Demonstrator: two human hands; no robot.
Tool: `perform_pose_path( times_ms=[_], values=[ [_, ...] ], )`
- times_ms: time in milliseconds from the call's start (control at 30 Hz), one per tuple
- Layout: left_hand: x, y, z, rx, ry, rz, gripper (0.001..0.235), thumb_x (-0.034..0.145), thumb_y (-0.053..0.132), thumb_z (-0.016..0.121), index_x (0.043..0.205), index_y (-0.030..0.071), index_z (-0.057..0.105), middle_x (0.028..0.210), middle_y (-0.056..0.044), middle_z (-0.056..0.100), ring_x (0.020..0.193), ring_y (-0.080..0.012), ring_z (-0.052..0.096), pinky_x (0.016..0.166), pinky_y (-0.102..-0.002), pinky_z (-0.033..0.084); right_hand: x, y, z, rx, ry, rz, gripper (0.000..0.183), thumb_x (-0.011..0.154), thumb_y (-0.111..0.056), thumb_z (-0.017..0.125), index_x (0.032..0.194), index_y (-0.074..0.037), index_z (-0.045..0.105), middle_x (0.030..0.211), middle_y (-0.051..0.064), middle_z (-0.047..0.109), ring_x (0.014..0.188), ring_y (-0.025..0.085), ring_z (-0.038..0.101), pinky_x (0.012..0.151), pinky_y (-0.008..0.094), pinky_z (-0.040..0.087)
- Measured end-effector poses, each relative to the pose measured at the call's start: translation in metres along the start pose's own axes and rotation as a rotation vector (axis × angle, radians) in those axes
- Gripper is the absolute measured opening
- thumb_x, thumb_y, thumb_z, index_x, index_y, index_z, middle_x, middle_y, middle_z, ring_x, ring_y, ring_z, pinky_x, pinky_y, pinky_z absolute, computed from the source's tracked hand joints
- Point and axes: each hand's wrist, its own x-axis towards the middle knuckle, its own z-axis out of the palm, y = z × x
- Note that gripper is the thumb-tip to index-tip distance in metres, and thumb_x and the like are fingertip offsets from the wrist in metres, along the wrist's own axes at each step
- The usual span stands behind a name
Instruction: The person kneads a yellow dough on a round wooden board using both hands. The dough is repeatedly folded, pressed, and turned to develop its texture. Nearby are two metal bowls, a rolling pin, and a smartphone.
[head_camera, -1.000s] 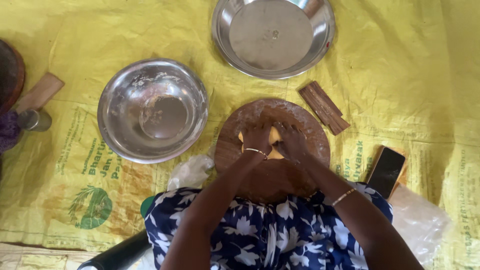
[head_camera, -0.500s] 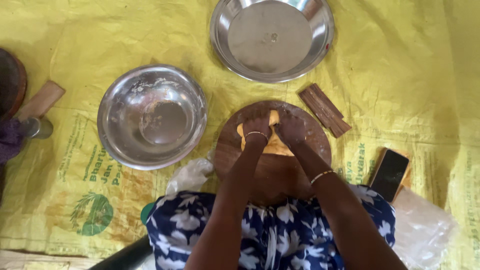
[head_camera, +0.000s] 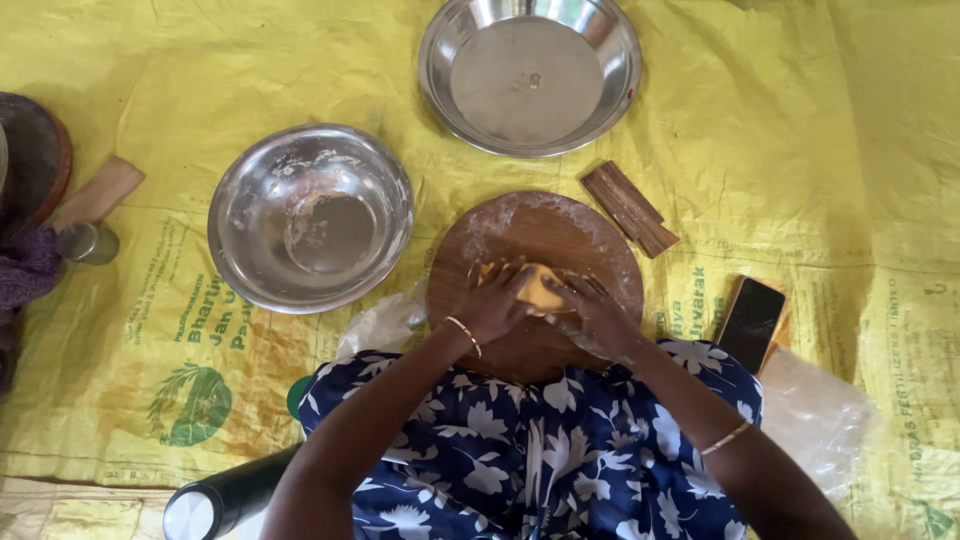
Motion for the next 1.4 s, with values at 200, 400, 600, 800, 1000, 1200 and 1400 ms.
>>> perform_pose_path(
  times_ms=[200, 400, 600, 800, 1000, 1200, 1400],
  values=[
    [0.017, 0.004, -0.002, 0.033, -0.242, -0.284, 0.097, 0.071, 0.039, 0.090, 0.151, 0.019, 0.039, 0.152, -0.013, 0.048, 0.149, -0.0405, 0.034, 0.118, -0.069, 0.019, 0.021, 0.023, 0.003, -0.104, -0.013, 0.085, 0.084, 0.083, -0.053, 0.076, 0.153, -0.022, 0.040, 0.162, 0.022, 0.032, 0.148, 0.045, 0.032, 0.117, 0.062, 0.029],
    [0.040, -0.008, 0.032, 0.247, -0.296, -0.314, 0.101, 0.066, 0.027, 0.090, 0.152, 0.016, 0.039, 0.146, -0.010, 0.050, 0.136, -0.0462, 0.041, 0.112, -0.070, 0.023, 0.068, 0.026, 0.028, -0.285, -0.261, 0.248, 0.103, 0.073, -0.049, 0.084, 0.157, -0.020, 0.032, 0.166, 0.009, 0.029, 0.146, 0.042, 0.034, 0.116, 0.067, 0.028],
    [0.061, -0.031, 0.057, 0.220, -0.095, -0.329, 0.077, 0.063, 0.029, 0.088, 0.133, 0.019, 0.058, 0.132, -0.009, 0.060, 0.127, -0.0432, 0.050, 0.102, -0.066, 0.034, 0.102, 0.034, 0.029, -0.288, -0.136, 0.249, 0.089, 0.078, -0.046, 0.081, 0.153, -0.017, 0.041, 0.142, 0.015, 0.060, 0.124, 0.041, 0.061, 0.102, 0.057, 0.050],
    [0.089, -0.043, 0.072, 0.241, 0.196, -0.311, 0.052, 0.066, 0.029, 0.086, 0.114, 0.022, 0.068, 0.114, -0.006, 0.067, 0.109, -0.0319, 0.064, 0.096, -0.057, 0.042, 0.123, 0.024, 0.021, -0.249, -0.027, 0.412, 0.074, 0.081, -0.032, 0.074, 0.150, -0.024, 0.049, 0.125, 0.017, 0.072, 0.112, 0.041, 0.069, 0.095, 0.053, 0.056],
    [0.078, -0.034, 0.068, 0.326, 0.296, -0.266, 0.051, 0.070, 0.017, 0.080, 0.119, 0.015, 0.065, 0.120, -0.007, 0.067, 0.108, -0.0306, 0.064, 0.099, -0.051, 0.044, 0.104, 0.008, 0.027, -0.292, 0.199, 0.320, 0.064, 0.085, -0.030, 0.074, 0.143, -0.016, 0.049, 0.131, 0.019, 0.065, 0.106, 0.046, 0.068, 0.087, 0.057, 0.054],
    [0.044, -0.015, 0.029, 0.171, 0.171, -0.172, 0.067, 0.066, 0.011, 0.079, 0.131, 0.015, 0.060, 0.129, -0.011, 0.061, 0.127, -0.0413, 0.051, 0.099, -0.054, 0.041, 0.069, -0.003, 0.026, -0.138, 0.296, 0.151, 0.060, 0.083, -0.019, 0.075, 0.140, -0.019, 0.056, 0.131, 0.014, 0.068, 0.110, 0.042, 0.070, 0.094, 0.054, 0.057],
    [0.042, 0.004, -0.018, 0.341, 0.255, -0.131, 0.089, 0.073, 0.011, 0.080, 0.152, 0.010, 0.039, 0.145, -0.016, 0.048, 0.137, -0.0387, 0.044, 0.117, -0.060, 0.032, 0.073, -0.023, -0.006, -0.433, 0.452, -0.055, 0.069, 0.082, -0.018, 0.080, 0.146, -0.015, 0.053, 0.143, 0.016, 0.059, 0.131, 0.039, 0.053, 0.114, 0.058, 0.039]
  ],
)
